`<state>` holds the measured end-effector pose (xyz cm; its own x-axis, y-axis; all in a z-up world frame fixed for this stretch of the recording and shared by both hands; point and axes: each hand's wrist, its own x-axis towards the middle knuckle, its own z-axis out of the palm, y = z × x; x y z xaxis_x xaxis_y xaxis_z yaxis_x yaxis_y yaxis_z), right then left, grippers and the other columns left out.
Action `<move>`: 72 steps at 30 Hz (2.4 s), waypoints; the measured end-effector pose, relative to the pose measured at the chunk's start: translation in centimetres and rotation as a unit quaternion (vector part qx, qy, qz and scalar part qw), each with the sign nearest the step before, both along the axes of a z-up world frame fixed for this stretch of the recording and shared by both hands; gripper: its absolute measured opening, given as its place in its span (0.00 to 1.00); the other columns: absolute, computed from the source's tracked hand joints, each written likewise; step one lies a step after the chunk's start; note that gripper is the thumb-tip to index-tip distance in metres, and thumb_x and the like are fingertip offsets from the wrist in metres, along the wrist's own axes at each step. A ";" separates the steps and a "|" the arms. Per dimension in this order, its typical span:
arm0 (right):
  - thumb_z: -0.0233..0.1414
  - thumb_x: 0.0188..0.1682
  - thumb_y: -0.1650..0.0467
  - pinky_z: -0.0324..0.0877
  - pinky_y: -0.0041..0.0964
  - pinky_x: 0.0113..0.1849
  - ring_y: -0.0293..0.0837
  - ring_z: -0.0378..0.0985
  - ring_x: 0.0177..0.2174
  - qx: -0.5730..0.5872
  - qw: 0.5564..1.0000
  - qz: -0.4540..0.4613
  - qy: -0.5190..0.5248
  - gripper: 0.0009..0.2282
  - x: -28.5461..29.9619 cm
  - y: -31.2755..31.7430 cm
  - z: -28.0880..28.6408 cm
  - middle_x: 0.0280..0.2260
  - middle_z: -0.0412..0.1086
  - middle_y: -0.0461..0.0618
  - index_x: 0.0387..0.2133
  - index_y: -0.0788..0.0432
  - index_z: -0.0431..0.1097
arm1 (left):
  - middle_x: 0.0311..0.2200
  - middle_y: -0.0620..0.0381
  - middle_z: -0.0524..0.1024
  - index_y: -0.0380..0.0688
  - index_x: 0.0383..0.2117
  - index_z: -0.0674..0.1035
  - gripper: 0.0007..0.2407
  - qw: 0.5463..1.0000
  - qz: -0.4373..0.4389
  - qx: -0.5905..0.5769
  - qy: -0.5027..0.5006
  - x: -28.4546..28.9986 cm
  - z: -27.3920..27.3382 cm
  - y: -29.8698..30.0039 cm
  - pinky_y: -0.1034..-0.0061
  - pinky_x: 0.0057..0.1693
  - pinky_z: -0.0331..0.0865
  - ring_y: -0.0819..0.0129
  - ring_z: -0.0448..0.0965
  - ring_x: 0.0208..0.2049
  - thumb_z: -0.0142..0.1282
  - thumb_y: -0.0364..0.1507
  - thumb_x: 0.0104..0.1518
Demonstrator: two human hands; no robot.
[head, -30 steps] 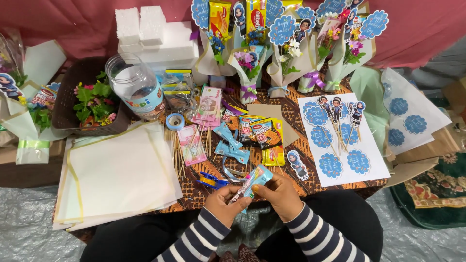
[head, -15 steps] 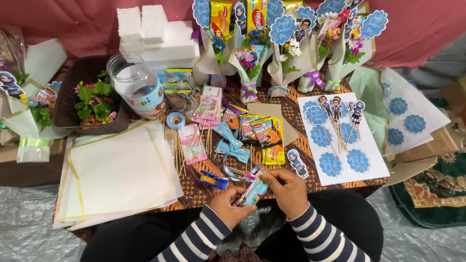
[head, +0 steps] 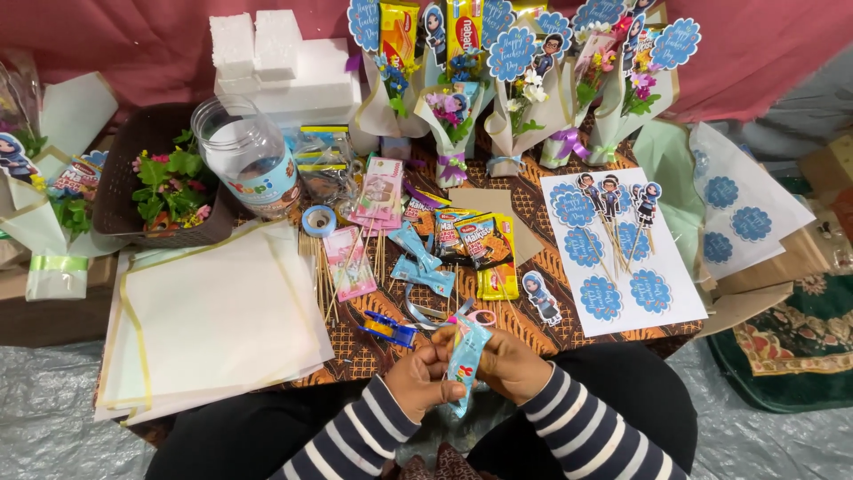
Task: Assembling decorative snack bouquets by attaching items to sticks and arranging them in a bouquet structure.
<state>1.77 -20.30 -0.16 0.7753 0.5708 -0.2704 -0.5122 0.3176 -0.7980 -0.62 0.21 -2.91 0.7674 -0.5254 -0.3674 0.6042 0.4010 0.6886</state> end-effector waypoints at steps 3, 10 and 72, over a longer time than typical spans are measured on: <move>0.55 0.48 0.72 0.73 0.35 0.37 0.46 0.79 0.36 -0.002 1.000 -0.018 0.018 0.18 0.2 -0.1 0.1 0.44 0.75 0.60 0.51 0.68 0.68 | 0.36 0.36 0.79 0.25 0.46 0.71 0.18 0.998 -0.024 -0.048 0.039 -0.2 -0.8 0.1 0.70 0.48 0.78 0.55 0.83 0.37 0.62 0.15 0.49; 0.52 0.51 0.69 0.75 0.40 0.43 0.47 0.78 0.40 0.041 0.999 -0.009 0.010 0.17 0.0 0.5 0.1 0.46 0.72 0.59 0.51 0.66 0.67 | 0.40 0.35 0.77 0.23 0.46 0.72 0.13 0.984 -0.045 -0.130 0.110 -0.2 1.6 0.6 0.61 0.50 0.79 0.60 0.78 0.35 0.55 0.22 0.58; 0.50 0.50 0.71 0.76 0.36 0.33 0.45 0.79 0.29 -0.517 0.737 -0.053 -0.433 0.12 0.5 23.6 1.7 0.35 0.75 0.50 0.46 0.60 0.70 | 0.51 0.39 0.72 0.38 0.56 0.67 0.17 0.876 0.477 -0.061 0.042 3.8 10.4 20.1 0.63 0.52 0.72 0.52 0.74 0.49 0.46 0.24 0.60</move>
